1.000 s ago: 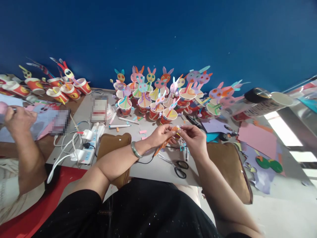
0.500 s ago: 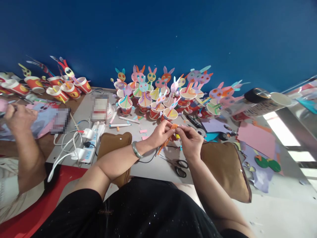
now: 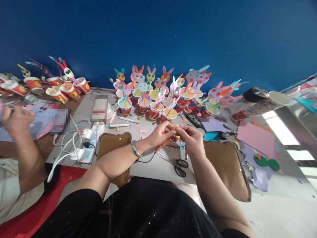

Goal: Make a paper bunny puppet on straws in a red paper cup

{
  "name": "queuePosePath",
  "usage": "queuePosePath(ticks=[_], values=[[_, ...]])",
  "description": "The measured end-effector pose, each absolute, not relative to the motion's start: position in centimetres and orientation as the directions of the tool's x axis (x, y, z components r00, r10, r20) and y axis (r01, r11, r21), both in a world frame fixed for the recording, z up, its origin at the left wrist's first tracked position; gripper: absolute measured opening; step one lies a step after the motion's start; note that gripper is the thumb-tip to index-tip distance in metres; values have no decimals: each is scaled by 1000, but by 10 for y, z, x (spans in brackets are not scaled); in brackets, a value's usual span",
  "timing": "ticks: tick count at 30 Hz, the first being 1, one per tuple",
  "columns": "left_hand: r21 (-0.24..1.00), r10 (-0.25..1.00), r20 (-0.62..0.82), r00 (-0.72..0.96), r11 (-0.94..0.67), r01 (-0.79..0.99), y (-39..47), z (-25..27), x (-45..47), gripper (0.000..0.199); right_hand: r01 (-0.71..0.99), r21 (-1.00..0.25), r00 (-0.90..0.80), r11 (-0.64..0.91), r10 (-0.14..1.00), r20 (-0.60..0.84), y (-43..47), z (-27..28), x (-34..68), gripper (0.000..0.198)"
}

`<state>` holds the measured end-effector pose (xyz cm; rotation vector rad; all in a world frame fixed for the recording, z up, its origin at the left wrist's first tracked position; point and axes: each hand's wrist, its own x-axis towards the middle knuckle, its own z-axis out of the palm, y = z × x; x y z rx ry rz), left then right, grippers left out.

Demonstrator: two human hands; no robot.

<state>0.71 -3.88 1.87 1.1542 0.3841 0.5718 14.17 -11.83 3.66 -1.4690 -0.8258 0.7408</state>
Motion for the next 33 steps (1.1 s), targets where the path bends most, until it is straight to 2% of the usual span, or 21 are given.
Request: queuePosePath(ticks=[8,21,26,33], values=[[935,541,-58,839,324,-144,-32,14,7,59,41,-999,508,19,860,37,-117,43,150,35],[878,451,-133,883,467,-106,-31,19,3,54,-84,-995,392,-45,917,-74,-118,41,155,41],[848,404,-150,902,522,-93,-33,20,0,51,-26,-999,353,-30,935,-37,-121,39,158,40],[819,392,-187,901,568,-78,-34,24,1,51,15,-997,327,-80,942,-71,-120,40,159,47]])
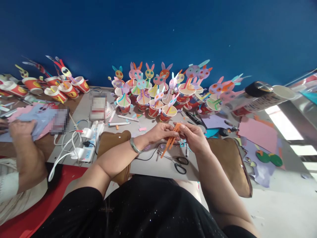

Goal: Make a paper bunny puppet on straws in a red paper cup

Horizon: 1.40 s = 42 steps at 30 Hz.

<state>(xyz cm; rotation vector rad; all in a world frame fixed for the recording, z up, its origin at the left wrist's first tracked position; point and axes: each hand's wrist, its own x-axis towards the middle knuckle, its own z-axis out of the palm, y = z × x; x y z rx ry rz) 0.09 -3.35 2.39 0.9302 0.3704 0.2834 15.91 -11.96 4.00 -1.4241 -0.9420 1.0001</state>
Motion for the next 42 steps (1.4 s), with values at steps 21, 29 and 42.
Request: queuePosePath(ticks=[21,29,42], values=[[838,293,-204,934,546,12,-34,26,1,54,-177,-983,513,-38,849,-126,-119,30,163,51],[840,211,-207,955,539,63,-33,24,3,62,91,-994,382,-64,924,-25,-125,29,151,54],[830,282,-186,941,558,-3,-34,26,2,60,96,-992,691,84,712,127,-133,21,141,32]])
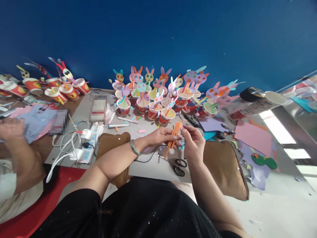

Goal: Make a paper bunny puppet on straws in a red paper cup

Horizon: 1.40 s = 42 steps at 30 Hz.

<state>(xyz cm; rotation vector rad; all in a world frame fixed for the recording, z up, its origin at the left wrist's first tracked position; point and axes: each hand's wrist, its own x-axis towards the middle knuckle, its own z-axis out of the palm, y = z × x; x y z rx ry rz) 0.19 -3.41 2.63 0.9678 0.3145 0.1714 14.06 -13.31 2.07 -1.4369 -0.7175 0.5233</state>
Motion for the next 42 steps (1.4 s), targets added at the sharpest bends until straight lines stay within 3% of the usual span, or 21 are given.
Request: queuePosePath(ticks=[3,8,12,18,20,23,27,30,37,42], values=[[841,277,-185,943,540,7,-35,28,2,58,3,-998,641,58,767,46,-132,21,138,37],[839,287,-195,938,544,8,-35,30,2,58,-28,-994,703,101,709,52,-128,22,134,34],[834,293,-201,935,551,7,-35,29,2,59,-121,-989,621,87,784,-7,-129,24,133,35],[837,308,-204,929,548,2,-35,25,5,61,38,-988,610,147,780,139,-133,25,134,31],[835,318,-203,926,551,-6,-35,24,6,60,22,-983,617,184,771,158,-131,27,134,30],[830,304,-210,929,558,5,-36,24,5,60,-131,-973,639,189,766,63,-128,30,135,31],[835,273,-185,944,550,5,-37,24,4,58,-329,-944,511,27,845,-154,-124,30,138,39],[845,251,-161,954,535,2,-38,23,3,56,-384,-923,454,-21,866,-209,-124,29,138,42],[879,248,-165,955,475,29,-36,18,3,57,-182,-981,550,70,834,-43,-122,26,139,44],[900,227,-157,961,434,45,-36,17,3,58,-70,-996,513,61,858,16,-124,25,145,43]])
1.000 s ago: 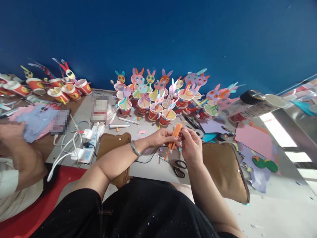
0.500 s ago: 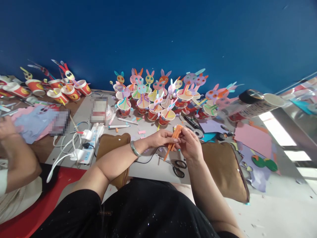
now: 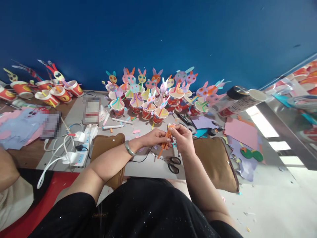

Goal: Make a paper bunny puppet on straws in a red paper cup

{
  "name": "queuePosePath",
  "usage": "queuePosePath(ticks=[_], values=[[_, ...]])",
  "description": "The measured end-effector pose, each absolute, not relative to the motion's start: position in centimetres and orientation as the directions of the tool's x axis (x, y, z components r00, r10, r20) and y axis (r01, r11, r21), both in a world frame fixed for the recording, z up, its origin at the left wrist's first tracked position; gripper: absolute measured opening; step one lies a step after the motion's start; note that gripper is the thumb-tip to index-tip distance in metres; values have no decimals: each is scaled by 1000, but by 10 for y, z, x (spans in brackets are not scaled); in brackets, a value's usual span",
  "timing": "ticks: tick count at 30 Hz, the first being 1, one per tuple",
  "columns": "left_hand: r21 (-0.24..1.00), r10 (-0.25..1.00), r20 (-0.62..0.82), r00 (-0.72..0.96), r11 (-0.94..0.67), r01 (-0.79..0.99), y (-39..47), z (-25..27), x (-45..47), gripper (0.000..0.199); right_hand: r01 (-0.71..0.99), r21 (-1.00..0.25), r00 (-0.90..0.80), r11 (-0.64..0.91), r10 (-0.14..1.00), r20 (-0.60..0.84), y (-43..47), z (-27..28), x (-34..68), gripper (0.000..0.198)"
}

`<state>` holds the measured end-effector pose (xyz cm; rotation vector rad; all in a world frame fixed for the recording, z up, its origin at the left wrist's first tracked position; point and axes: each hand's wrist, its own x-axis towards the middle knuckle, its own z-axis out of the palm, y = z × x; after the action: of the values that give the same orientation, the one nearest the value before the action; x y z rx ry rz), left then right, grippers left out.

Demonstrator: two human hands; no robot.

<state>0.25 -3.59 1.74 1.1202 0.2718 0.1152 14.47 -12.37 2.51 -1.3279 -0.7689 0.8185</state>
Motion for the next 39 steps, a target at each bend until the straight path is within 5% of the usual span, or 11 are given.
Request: queuePosePath(ticks=[8,13,21,28,34,39], values=[[894,162,-154,975,442,68,-40,22,1,57,-218,-975,347,-40,931,-116,-133,30,147,51],[897,174,-179,968,433,88,-41,25,3,59,-100,-995,424,5,905,-38,-133,26,146,47],[905,169,-191,967,412,107,-41,29,1,60,-185,-982,559,34,826,-77,-122,22,143,48],[889,196,-199,960,448,93,-42,29,2,61,-81,-996,435,-41,898,-73,-127,19,146,51],[880,142,-189,972,463,104,-40,24,3,58,-85,-996,550,16,835,-33,-127,17,150,47],[865,97,-162,982,493,94,-38,15,5,53,0,-998,476,-58,878,-51,-133,17,153,50]])
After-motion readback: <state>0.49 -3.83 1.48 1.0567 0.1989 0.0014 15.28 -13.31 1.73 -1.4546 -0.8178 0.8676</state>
